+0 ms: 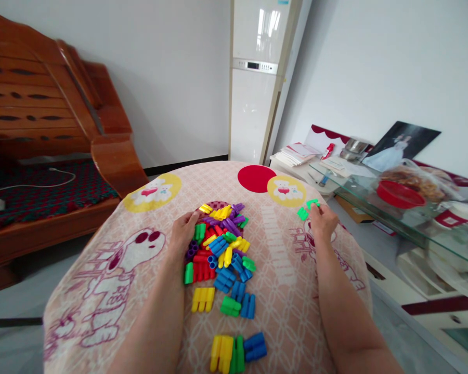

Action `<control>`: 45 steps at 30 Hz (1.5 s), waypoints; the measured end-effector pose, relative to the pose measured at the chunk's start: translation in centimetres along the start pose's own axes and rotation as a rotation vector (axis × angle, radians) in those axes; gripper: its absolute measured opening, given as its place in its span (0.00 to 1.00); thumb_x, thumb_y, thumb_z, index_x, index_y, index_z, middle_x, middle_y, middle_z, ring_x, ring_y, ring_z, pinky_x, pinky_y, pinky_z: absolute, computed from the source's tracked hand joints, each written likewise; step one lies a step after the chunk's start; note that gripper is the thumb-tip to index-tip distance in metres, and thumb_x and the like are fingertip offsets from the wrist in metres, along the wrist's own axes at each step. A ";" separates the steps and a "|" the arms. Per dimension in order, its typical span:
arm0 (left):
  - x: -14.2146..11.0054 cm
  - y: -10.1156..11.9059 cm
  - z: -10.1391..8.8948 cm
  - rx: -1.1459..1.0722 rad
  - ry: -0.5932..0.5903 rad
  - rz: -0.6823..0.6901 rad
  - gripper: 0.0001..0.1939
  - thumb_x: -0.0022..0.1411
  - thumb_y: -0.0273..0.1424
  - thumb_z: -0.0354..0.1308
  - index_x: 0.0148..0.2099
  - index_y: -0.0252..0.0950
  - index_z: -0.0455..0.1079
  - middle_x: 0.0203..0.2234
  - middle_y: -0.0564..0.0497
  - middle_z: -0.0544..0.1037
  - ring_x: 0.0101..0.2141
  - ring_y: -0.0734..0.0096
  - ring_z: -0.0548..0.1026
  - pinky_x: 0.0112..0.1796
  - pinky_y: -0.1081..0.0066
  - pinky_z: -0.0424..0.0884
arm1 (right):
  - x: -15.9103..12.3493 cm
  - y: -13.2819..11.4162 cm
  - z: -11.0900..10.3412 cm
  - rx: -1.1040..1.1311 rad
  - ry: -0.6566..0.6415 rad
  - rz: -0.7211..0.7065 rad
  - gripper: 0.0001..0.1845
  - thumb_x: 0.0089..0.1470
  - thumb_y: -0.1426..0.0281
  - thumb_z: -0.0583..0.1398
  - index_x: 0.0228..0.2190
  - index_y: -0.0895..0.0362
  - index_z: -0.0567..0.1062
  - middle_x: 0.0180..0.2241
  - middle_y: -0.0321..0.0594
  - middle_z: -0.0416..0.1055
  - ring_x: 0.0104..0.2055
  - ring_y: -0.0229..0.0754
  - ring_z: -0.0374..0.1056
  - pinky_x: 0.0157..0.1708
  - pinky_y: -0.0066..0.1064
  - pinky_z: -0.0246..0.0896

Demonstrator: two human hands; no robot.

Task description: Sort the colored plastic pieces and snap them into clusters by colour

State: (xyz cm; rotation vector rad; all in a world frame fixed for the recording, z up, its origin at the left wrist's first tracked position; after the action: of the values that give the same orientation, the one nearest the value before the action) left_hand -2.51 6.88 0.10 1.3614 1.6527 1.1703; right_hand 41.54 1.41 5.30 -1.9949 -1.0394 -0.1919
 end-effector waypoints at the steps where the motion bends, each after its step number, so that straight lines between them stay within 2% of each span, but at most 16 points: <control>1: -0.1 0.1 0.0 0.007 0.004 0.004 0.25 0.56 0.47 0.51 0.41 0.32 0.78 0.38 0.45 0.83 0.42 0.59 0.78 0.45 0.66 0.71 | 0.2 0.6 -0.1 -0.049 0.005 0.018 0.20 0.55 0.59 0.54 0.29 0.60 0.80 0.28 0.46 0.76 0.31 0.44 0.65 0.31 0.31 0.55; 8: -0.3 0.4 -0.2 0.035 -0.001 0.004 0.24 0.56 0.46 0.51 0.42 0.33 0.78 0.38 0.46 0.82 0.41 0.59 0.78 0.44 0.67 0.71 | 0.2 2.5 1.0 -0.196 -0.113 0.115 0.19 0.52 0.59 0.57 0.30 0.59 0.82 0.29 0.48 0.76 0.30 0.45 0.64 0.27 0.31 0.48; 21: -0.2 0.4 -0.2 0.026 0.003 0.007 0.23 0.56 0.43 0.52 0.42 0.33 0.79 0.38 0.46 0.83 0.41 0.59 0.78 0.42 0.68 0.71 | 0.1 2.8 1.9 -0.248 -0.294 0.164 0.25 0.58 0.56 0.51 0.31 0.57 0.83 0.26 0.47 0.75 0.32 0.48 0.67 0.29 0.33 0.53; 23: -0.2 0.4 -0.2 0.021 0.003 0.003 0.22 0.56 0.43 0.52 0.42 0.33 0.79 0.38 0.47 0.83 0.41 0.59 0.78 0.41 0.68 0.71 | 0.1 2.6 1.7 -0.263 -0.288 0.153 0.25 0.58 0.57 0.50 0.31 0.58 0.83 0.27 0.48 0.75 0.32 0.48 0.68 0.29 0.33 0.53; 25: -0.2 0.4 -0.2 0.017 0.000 0.008 0.22 0.57 0.43 0.52 0.43 0.33 0.79 0.39 0.47 0.83 0.41 0.59 0.78 0.42 0.69 0.71 | 0.0 2.0 1.2 -0.264 -0.224 0.122 0.25 0.58 0.58 0.50 0.34 0.59 0.83 0.30 0.50 0.76 0.33 0.48 0.68 0.30 0.32 0.54; 27: -0.3 0.5 -0.2 0.027 0.002 0.018 0.22 0.57 0.43 0.52 0.43 0.33 0.79 0.39 0.46 0.83 0.42 0.59 0.78 0.42 0.68 0.70 | -0.2 0.7 0.6 -0.225 -0.127 0.062 0.24 0.59 0.60 0.50 0.39 0.59 0.82 0.33 0.49 0.77 0.35 0.47 0.69 0.33 0.32 0.56; 29: -0.4 0.7 -0.2 0.048 0.007 0.019 0.22 0.57 0.43 0.52 0.43 0.33 0.79 0.39 0.46 0.83 0.41 0.59 0.77 0.42 0.68 0.70 | -1.0 -1.3 0.6 -0.127 -0.090 -0.033 0.23 0.59 0.61 0.50 0.43 0.59 0.80 0.34 0.48 0.78 0.37 0.47 0.70 0.36 0.32 0.59; 31: -0.6 1.0 -0.3 0.064 0.010 0.007 0.22 0.57 0.42 0.52 0.42 0.33 0.79 0.37 0.47 0.83 0.40 0.59 0.77 0.41 0.68 0.70 | -2.4 -3.9 1.4 0.025 -0.187 -0.175 0.22 0.60 0.62 0.51 0.42 0.59 0.80 0.35 0.48 0.78 0.39 0.46 0.72 0.40 0.32 0.62; 35: -0.9 1.4 -0.3 0.056 0.011 -0.013 0.21 0.57 0.42 0.52 0.41 0.33 0.79 0.35 0.48 0.83 0.39 0.60 0.77 0.39 0.70 0.69 | -7.4 -8.9 4.6 0.341 -0.597 -0.527 0.18 0.60 0.64 0.53 0.44 0.57 0.79 0.44 0.47 0.78 0.44 0.45 0.73 0.47 0.34 0.66; 38: -0.8 1.4 -0.2 0.044 0.011 -0.007 0.21 0.57 0.42 0.52 0.41 0.33 0.78 0.34 0.48 0.83 0.38 0.60 0.77 0.38 0.70 0.69 | -10.9 -10.8 6.5 0.409 -0.773 -0.720 0.21 0.58 0.66 0.57 0.52 0.55 0.74 0.54 0.48 0.73 0.57 0.48 0.67 0.57 0.42 0.61; 40: -0.8 1.2 -0.2 0.048 0.013 0.000 0.22 0.57 0.42 0.51 0.41 0.33 0.78 0.34 0.48 0.82 0.38 0.60 0.77 0.38 0.70 0.69 | -12.2 -11.1 7.2 0.416 -0.837 -0.773 0.26 0.57 0.67 0.59 0.58 0.53 0.70 0.60 0.48 0.66 0.63 0.50 0.61 0.62 0.46 0.55; 42: -0.7 1.0 -0.2 0.061 0.015 0.007 0.22 0.57 0.43 0.51 0.41 0.33 0.78 0.34 0.48 0.82 0.37 0.60 0.77 0.37 0.70 0.69 | -12.6 -11.3 7.4 0.444 -0.881 -0.790 0.29 0.57 0.67 0.60 0.60 0.52 0.68 0.62 0.47 0.64 0.64 0.50 0.59 0.63 0.48 0.54; 45: -0.7 1.0 -0.2 0.090 0.022 0.013 0.22 0.56 0.43 0.51 0.41 0.32 0.78 0.32 0.48 0.82 0.37 0.60 0.76 0.36 0.70 0.68 | -12.3 -11.4 7.0 0.504 -0.891 -0.734 0.27 0.57 0.68 0.60 0.58 0.54 0.70 0.55 0.47 0.72 0.55 0.48 0.68 0.57 0.44 0.61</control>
State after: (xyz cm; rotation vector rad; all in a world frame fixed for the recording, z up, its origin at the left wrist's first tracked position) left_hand -2.22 6.24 1.12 1.4213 1.7326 1.1344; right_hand 23.66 2.52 2.15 -1.1326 -2.1056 0.5800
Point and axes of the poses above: each hand's wrist, its own x-axis towards the middle knuckle, its own z-axis out of the palm, y = z × x, the point moved 4 cm from there along x, towards the middle knuckle
